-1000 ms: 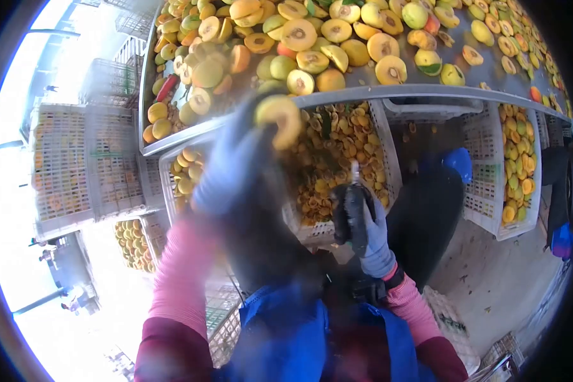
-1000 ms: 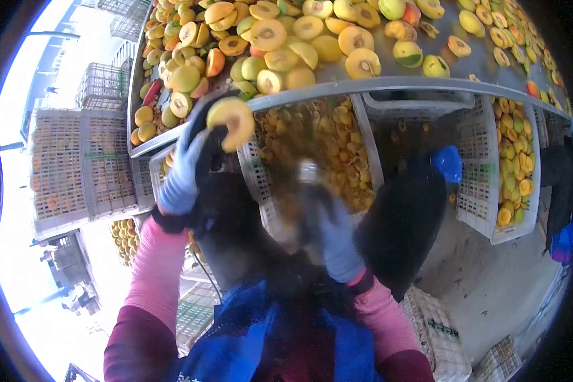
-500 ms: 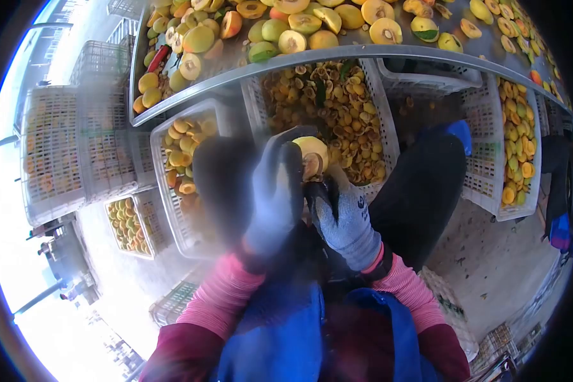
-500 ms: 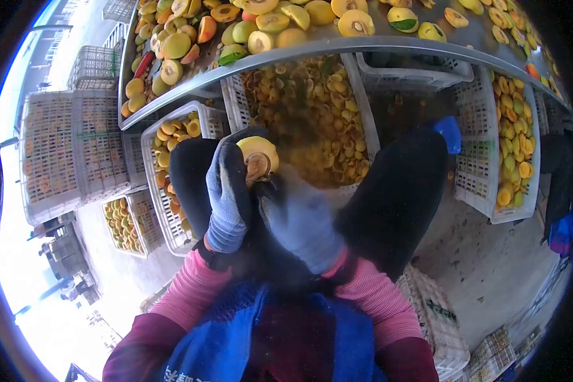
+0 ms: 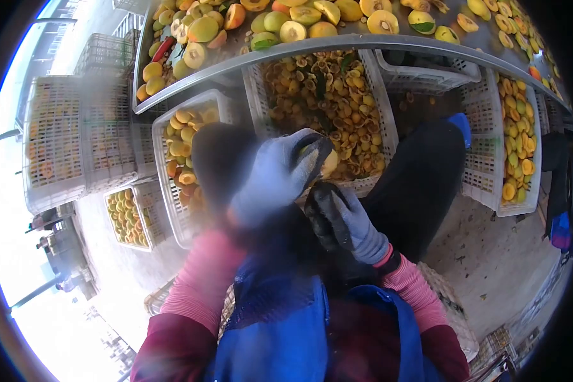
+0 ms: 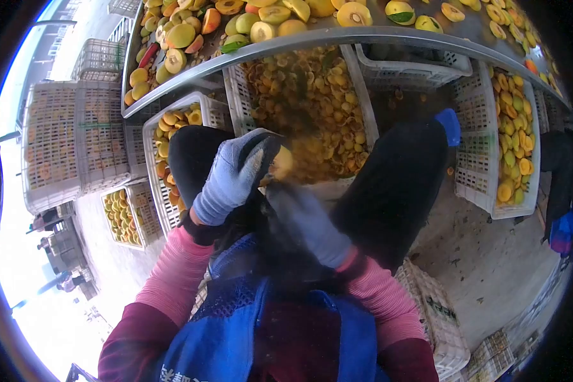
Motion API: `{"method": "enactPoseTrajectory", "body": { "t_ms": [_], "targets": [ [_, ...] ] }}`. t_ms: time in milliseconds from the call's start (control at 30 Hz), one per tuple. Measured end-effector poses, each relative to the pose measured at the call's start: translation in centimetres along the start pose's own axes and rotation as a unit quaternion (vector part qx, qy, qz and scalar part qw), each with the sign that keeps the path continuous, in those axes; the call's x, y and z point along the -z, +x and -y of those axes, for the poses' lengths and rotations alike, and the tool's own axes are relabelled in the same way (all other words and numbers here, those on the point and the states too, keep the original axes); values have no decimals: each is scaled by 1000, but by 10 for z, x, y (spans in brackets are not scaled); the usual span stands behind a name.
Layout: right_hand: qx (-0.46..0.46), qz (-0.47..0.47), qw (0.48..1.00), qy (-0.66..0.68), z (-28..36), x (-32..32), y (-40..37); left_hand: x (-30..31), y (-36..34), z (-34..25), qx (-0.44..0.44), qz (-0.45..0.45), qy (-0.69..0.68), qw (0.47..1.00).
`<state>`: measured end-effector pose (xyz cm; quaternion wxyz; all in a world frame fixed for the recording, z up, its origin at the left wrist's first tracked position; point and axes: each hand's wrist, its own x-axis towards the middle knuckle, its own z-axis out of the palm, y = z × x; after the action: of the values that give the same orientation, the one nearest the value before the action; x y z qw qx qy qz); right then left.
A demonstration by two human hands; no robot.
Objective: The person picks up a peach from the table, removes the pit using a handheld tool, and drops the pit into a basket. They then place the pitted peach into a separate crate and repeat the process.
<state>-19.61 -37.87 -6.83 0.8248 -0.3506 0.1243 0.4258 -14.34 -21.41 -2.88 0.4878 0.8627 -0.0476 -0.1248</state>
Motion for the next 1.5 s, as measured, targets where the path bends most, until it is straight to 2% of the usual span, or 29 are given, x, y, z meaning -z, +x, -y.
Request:
{"method": "enactPoseTrajectory", "body": {
  "t_ms": [67, 133, 167, 267, 333, 367, 400, 467, 500, 600, 667, 700, 867, 900, 1000, 1100, 1167, 1233, 1333, 1400, 1433, 1500],
  "targets": [
    [-121, 66, 989, 56, 12, 1, -6, -8, -4, 2, -6, -6, -48, 999],
    [-147, 133, 971, 134, 7, 1, -5, -13, -6, 7, -18, -10, -101, 995],
    [-161, 165, 958, 172, 2, 3, -5, -15, -7, 13, -59, -9, -83, 995],
    [-200, 203, 917, 278, -6, 9, 3, -21, -12, 13, 35, -18, -233, 972],
    [-217, 194, 918, 268, -1, 10, 5, -26, -15, 14, -64, -85, -142, 984],
    [-228, 188, 919, 262, 1, 10, 4, -22, -17, 3, 5, -76, -208, 975],
    [-212, 145, 948, 187, 6, 9, 2, -19, -19, -2, 74, -66, -273, 957],
    [-174, 61, 982, 33, 15, 4, -3, -5, -20, 6, 34, -30, -169, 985],
    [-193, 107, 972, 85, 12, 6, -1, 0, -20, 9, 14, -12, -115, 993],
    [-228, 220, 924, 214, 2, 12, 3, 4, -20, 4, -6, 3, -133, 991],
    [-223, 265, 900, 265, -1, 8, 3, -2, -21, 8, -33, -37, -142, 989],
    [-228, 262, 901, 260, 0, 8, 3, -4, -21, 10, -47, -55, -147, 987],
    [-248, 209, 913, 248, -1, 3, 1, 3, -18, 14, -172, -76, 53, 981],
    [-258, 221, 898, 280, -1, 2, 1, 4, -18, 15, -196, -81, 93, 973],
    [-282, 272, 848, 357, -3, 1, 3, 7, -20, 6, -111, -32, 26, 993],
    [-276, 343, 807, 394, -8, 9, 10, -6, -22, 20, 8, 15, -230, 973],
    [-267, 384, 781, 414, -15, 15, 15, -20, -28, 17, -72, -83, -178, 978],
    [-186, 382, 810, 405, -12, 9, 2, -36, -29, 42, -75, -164, -111, 977],
    [-117, 422, 797, 416, -8, 15, 7, -46, -43, 69, -86, -243, 57, 964],
    [-130, 347, 835, 407, -6, 27, 18, -38, -47, 89, -31, -244, -80, 966],
    [-185, 283, 826, 451, -22, 43, 27, -33, -49, 101, 55, -235, -234, 942],
    [-205, 229, 856, 415, -23, 41, 23, -10, -55, 59, 27, -254, -177, 950]
  ]
}}
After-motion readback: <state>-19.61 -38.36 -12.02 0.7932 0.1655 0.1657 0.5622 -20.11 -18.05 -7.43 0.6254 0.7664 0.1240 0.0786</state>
